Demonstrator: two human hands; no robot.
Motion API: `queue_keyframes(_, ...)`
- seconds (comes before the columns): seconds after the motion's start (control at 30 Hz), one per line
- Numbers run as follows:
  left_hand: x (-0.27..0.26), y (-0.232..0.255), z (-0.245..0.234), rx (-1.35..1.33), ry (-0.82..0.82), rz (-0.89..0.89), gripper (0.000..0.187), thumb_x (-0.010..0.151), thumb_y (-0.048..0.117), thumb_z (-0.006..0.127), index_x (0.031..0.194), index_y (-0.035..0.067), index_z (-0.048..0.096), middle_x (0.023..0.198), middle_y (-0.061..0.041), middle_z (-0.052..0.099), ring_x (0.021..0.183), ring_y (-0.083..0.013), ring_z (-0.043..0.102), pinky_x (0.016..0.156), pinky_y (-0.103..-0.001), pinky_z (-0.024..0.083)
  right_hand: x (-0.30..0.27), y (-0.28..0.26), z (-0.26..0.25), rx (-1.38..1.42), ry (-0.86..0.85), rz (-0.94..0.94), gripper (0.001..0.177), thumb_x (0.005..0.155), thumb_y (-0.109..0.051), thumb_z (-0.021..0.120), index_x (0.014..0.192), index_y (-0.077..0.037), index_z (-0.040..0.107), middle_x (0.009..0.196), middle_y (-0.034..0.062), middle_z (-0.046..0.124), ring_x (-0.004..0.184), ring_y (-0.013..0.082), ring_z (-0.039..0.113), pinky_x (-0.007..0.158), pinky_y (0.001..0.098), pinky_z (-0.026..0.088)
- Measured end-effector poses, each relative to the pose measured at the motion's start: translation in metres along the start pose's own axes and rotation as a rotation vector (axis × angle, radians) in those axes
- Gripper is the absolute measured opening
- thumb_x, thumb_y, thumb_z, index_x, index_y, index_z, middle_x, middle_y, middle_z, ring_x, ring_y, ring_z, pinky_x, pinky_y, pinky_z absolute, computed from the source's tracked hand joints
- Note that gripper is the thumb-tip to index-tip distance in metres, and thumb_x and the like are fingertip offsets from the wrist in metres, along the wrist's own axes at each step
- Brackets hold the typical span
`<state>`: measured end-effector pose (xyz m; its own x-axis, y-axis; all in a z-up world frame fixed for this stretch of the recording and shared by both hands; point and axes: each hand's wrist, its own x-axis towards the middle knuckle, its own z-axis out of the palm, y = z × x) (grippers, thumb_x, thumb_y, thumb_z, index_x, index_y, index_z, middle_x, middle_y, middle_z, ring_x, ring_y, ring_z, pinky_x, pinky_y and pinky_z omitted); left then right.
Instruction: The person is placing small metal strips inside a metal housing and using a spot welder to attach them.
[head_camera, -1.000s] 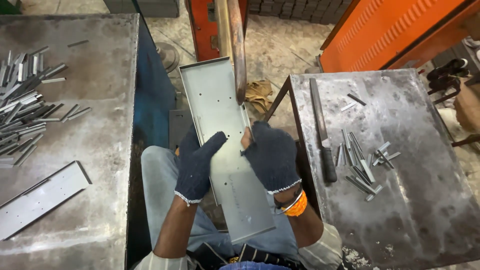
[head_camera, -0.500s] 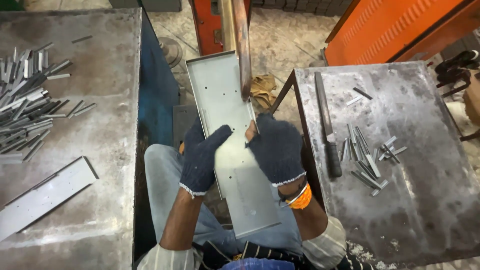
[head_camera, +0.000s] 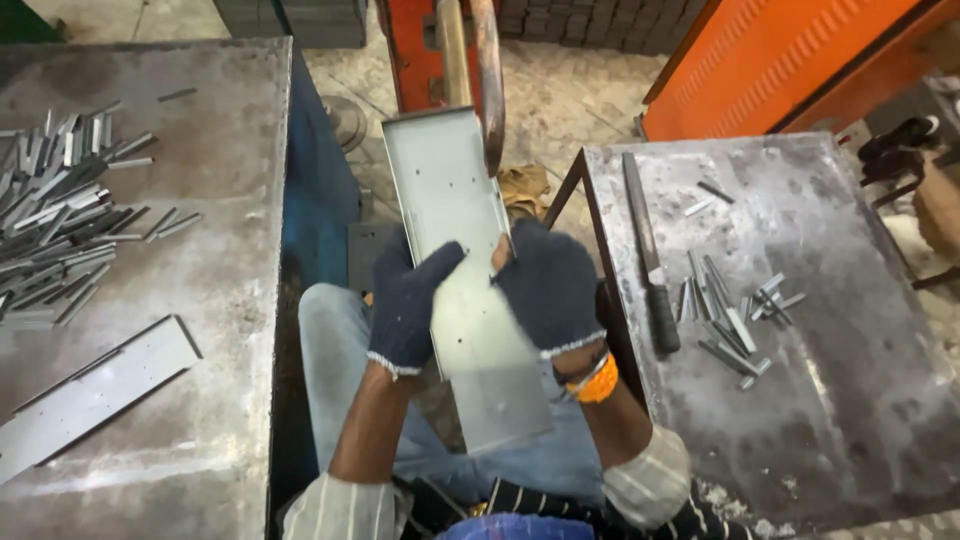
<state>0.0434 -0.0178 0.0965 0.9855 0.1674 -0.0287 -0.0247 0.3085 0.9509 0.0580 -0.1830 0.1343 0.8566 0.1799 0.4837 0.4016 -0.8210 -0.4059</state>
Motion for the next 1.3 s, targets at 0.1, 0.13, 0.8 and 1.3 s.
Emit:
queue_keyframes(0.1,-0.002,0.007,0.003,-0.076,0.027,-0.04,0.036,0.085,0.009,0.075,0.117,-0.005,0.067,0.1,-0.015,0.075,0.08,-0.0222,0.071,0.071,-0.036,0.059,0.003,0.011,0.017,0.001,0.04,-0.018,0.022,0.092,-0.02,0.069,0.08,-0.005,0.059,0.068,0.0206,0.062,0.069,0.0416,0.065,0.063,0.0531,0.049)
queue_keyframes(0.13,-0.003,0.008,0.004,-0.079,0.027,-0.033,0.036,0.085,0.009,0.075,0.117,-0.005,0.067,0.1,-0.015,0.075,0.08,-0.0222,0.071,0.071,-0.036,0.059,0.008,0.014,0.021,-0.001,0.043,-0.024,0.022,0.092,-0.02,0.069,0.08,-0.005,0.059,0.068,0.0206,0.062,0.069,0.0416,0.065,0.063,0.0531,0.049)
queue_keyframes(0.8,0.049,0.01,-0.005,-0.018,-0.028,0.076,0.047,0.082,-0.002,0.07,0.129,-0.005,0.067,0.11,-0.014,0.077,0.09,-0.0177,0.074,0.078,-0.03,0.061,0.024,-0.005,-0.012,0.254,-0.151,0.042,0.012,0.087,-0.008,0.065,0.087,0.001,0.057,0.077,0.0248,0.063,0.08,0.0446,0.066,0.067,0.0508,0.05)
queue_keyframes(1.3,0.035,-0.009,-0.015,0.131,-0.069,0.272,0.056,0.082,0.004,0.076,0.135,-0.003,0.058,0.121,-0.011,0.071,0.105,-0.0173,0.068,0.091,-0.034,0.056,-0.015,-0.009,-0.012,0.202,-0.114,-0.037,0.013,0.083,-0.006,0.064,0.094,-0.002,0.057,0.075,0.0206,0.063,0.075,0.0433,0.064,0.065,0.0528,0.048)
